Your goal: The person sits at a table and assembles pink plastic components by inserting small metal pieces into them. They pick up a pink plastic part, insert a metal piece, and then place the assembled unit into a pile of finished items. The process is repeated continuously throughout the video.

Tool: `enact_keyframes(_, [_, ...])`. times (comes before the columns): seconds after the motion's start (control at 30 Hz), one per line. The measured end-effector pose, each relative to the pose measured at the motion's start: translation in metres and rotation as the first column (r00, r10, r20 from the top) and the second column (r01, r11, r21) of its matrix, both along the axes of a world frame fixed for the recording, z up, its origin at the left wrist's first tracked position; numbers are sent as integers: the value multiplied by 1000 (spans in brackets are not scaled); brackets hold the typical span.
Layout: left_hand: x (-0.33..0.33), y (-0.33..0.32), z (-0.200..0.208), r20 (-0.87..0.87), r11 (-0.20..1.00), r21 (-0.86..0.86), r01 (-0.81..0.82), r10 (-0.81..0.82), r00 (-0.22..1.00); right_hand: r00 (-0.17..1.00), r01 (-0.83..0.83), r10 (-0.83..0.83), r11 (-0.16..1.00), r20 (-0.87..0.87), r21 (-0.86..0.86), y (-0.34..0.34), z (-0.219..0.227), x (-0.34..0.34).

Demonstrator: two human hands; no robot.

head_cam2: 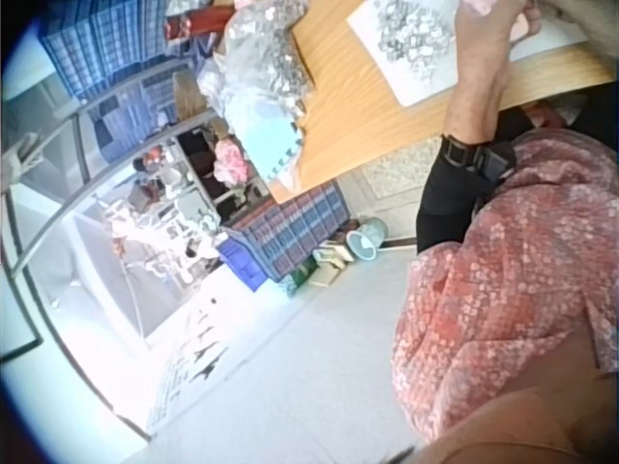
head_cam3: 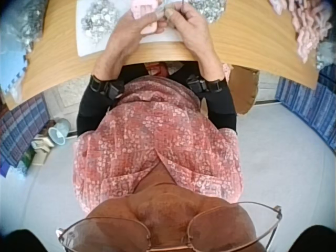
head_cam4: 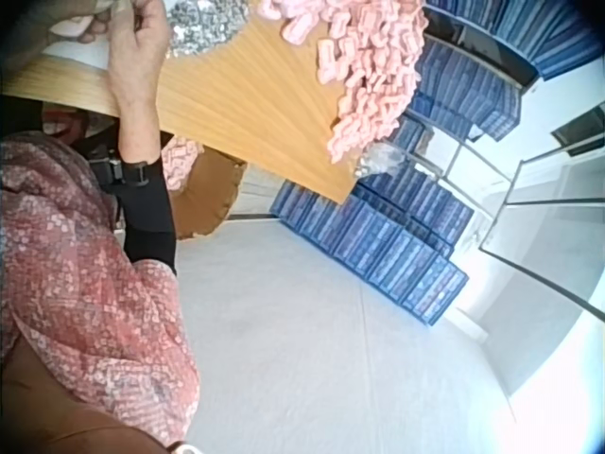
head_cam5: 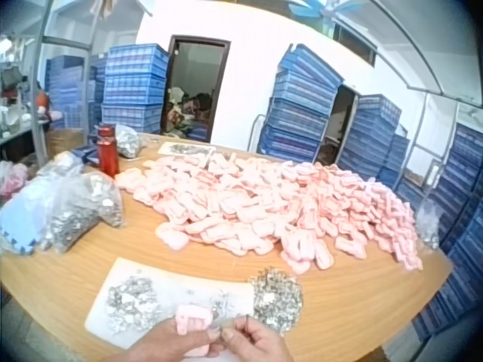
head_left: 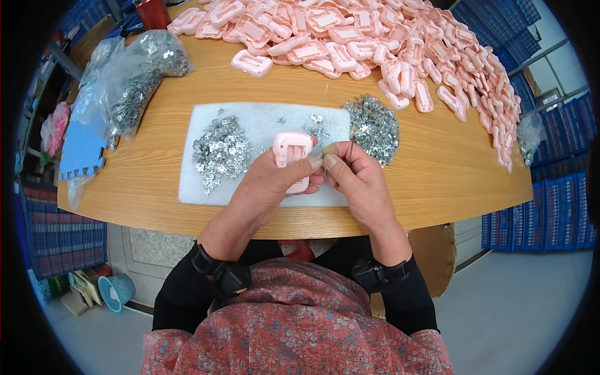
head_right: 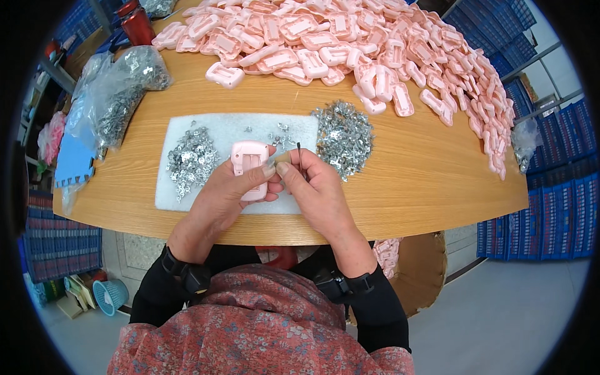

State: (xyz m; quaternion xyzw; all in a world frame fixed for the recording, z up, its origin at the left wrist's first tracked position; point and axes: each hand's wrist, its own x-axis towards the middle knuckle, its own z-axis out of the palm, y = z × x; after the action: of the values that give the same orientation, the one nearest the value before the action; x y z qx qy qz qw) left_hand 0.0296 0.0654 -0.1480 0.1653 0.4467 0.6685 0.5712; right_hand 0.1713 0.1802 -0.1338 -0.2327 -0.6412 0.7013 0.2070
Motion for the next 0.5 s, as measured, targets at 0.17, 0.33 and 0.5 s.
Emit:
enact_keyframes(0.17, [3,1,3,-11,1000,4,1,-1,1000,1000,6,-9,993,-24,-115,-4,-1,-3])
enact_keyframes(0.33, [3,-1,7,91,1000,26,-17,14,996,999,31,-38,982,-33,-187,2,-4,4])
enact_keyframes(0.5, [-3,5,6,106,980,168,-108,91,990,995,68,-89,935,-44,-349,1,-5,13])
